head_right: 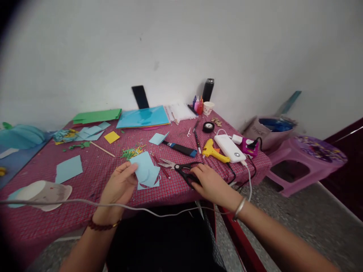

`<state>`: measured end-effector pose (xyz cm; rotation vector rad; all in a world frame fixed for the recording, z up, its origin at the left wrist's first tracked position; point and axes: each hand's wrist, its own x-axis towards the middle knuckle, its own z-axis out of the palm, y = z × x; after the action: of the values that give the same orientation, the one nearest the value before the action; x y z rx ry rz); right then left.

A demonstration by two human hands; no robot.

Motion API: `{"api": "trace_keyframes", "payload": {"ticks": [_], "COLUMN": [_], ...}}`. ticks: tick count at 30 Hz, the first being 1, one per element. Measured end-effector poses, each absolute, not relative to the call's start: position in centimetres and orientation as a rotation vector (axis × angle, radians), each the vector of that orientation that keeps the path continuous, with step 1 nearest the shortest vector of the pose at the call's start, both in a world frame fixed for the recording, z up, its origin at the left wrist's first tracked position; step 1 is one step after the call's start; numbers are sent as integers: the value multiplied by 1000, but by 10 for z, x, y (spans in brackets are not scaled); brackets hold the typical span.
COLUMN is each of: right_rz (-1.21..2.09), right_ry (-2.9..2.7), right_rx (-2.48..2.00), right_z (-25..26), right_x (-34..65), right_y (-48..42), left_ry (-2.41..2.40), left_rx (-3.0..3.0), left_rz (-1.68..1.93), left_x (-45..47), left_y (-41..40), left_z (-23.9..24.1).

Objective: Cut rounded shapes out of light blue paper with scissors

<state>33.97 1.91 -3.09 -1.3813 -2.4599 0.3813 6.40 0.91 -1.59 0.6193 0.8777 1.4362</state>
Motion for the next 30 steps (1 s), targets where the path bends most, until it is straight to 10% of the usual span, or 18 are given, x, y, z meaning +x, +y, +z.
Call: {"api": "trace_keyframes", "payload": {"ticks": [17,30], "right_rz": [116,668], "right_ry": [-2711,-2304], "right_rx": [-1500,-1440], "right_z": [-23,-22], "right_x": [326,358], "right_y": [40,46], "left_ry": [898,910], "left_rx": [562,482], "left_rz": [1547,1652], "left_x": [52,47], "left_y": [9,12], "left_z": [-27,-26]}}
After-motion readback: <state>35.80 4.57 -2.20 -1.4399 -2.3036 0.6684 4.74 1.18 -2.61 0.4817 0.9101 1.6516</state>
